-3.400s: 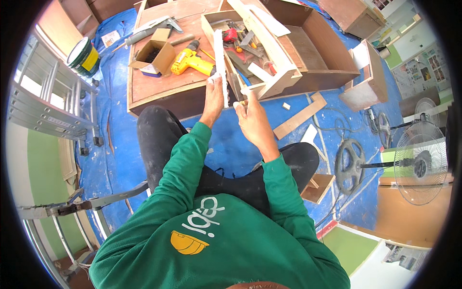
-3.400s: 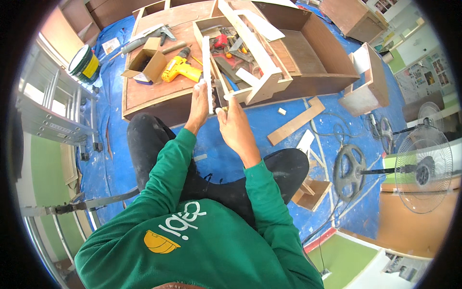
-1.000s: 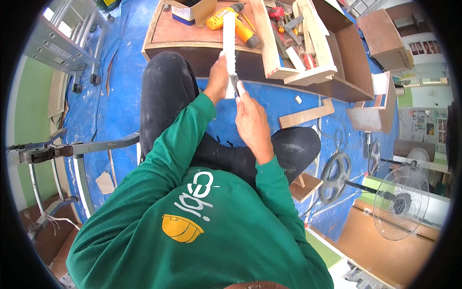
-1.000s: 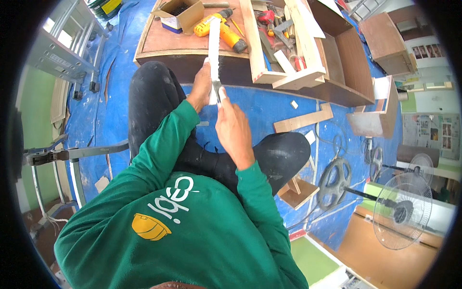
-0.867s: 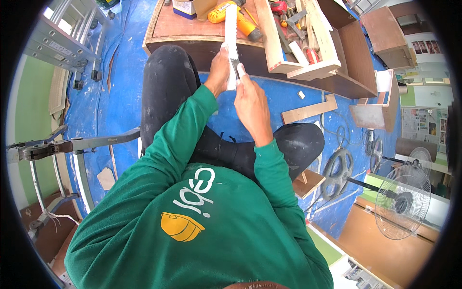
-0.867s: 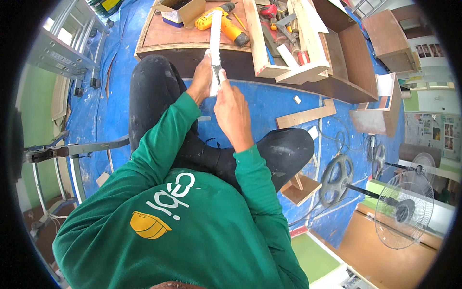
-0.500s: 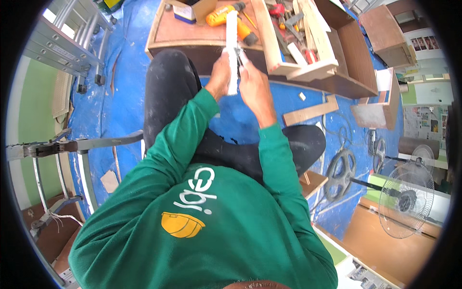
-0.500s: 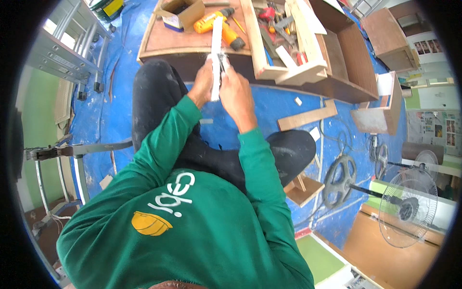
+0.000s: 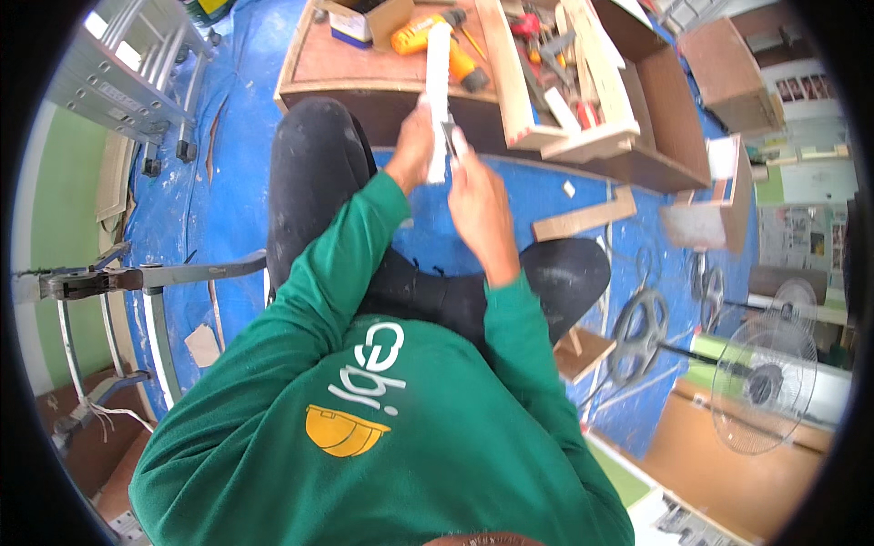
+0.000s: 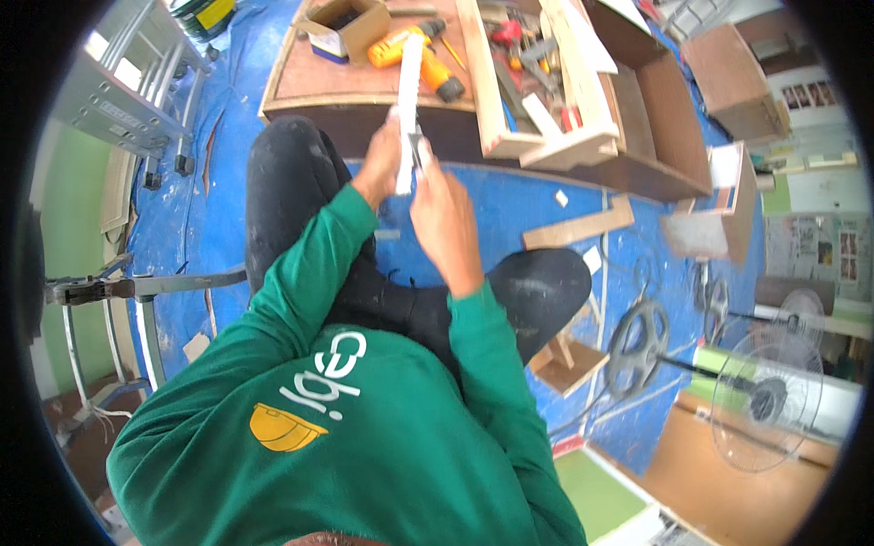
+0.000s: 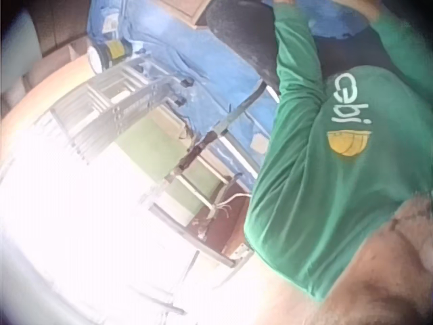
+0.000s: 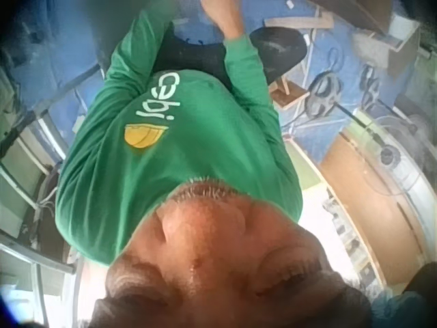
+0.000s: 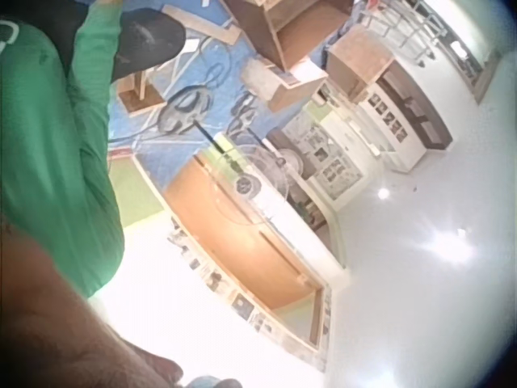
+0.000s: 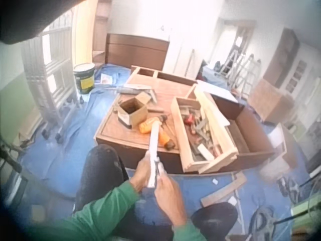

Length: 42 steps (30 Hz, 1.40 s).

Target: The person cuts a white wooden strip to size using a hand saw and then fits it into a gap in the ceiling. They climb a ladder to position the strip and secure it in place.

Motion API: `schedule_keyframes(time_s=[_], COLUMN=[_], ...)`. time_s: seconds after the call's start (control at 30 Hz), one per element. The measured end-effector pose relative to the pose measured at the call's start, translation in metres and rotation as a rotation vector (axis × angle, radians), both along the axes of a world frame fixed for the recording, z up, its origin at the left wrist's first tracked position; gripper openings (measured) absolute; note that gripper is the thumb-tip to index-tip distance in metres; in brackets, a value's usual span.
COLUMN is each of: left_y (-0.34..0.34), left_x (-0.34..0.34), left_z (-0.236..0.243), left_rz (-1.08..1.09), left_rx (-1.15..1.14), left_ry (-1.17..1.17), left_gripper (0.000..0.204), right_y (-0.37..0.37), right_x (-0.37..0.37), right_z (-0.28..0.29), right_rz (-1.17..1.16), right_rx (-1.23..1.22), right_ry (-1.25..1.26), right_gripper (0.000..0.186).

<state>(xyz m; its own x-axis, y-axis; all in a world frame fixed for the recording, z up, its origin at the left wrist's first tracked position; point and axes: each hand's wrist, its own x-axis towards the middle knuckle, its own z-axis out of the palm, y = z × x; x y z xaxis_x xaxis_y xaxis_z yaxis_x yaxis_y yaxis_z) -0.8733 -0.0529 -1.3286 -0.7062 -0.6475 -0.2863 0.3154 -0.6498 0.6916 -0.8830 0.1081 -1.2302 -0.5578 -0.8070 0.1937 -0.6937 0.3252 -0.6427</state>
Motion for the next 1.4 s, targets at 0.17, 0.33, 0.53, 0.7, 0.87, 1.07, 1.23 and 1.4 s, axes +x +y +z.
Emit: schedule_keyframes(time_s=[0.17,0.33,0.53,0.7,0.87,1.07,1.23,1.4], left_y=[0.005,0.006,0.003,0.015,0.002,0.016,0.007,0.013], left_x=[0.004,0.004,0.009,0.009,0.004,0.009,0.008,0.011], left_z=[0.015,0.012,0.009,0.02,0.021,0.023,0.018,0.031], left_rz=[-0.008,0.008,-0.027,-0.04,-0.02,-0.028,0.001,-0.067], left_rx=[0.002,-0.06,0.019,-0.034,0.01,-0.088,-0.09,0.033], left_ry=[-0.008,-0.096,-0.017,0.006,0.083,-0.036,-0.141,-0.052], left_gripper=[0.04,0.036,0.042,0.043,0.037,0.037,0.04,0.04], right_y=[-0.033,0.008,-0.014,-0.011,-0.048,-0.037,0.023,0.009], right_x=[-0.024,0.009,0.002,-0.004,-0.018,-0.024,0.027,0.023], right_z=[0.0,0.005,0.012,0.004,0.01,0.022,0.016,0.021], right_rz=[0.001,-0.034,-0.034,-0.041,-0.11,-0.074,-0.054,-0.086], right_rx=[-0.008,0.021,0.032,-0.019,0.022,0.008,0.035,0.044], right_ry=[-0.013,-0.021,-0.051,-0.005,-0.042,-0.085,-0.052,-0.07], right_gripper=[0.045,0.043,0.044,0.045,0.032,0.036,0.048,0.042])
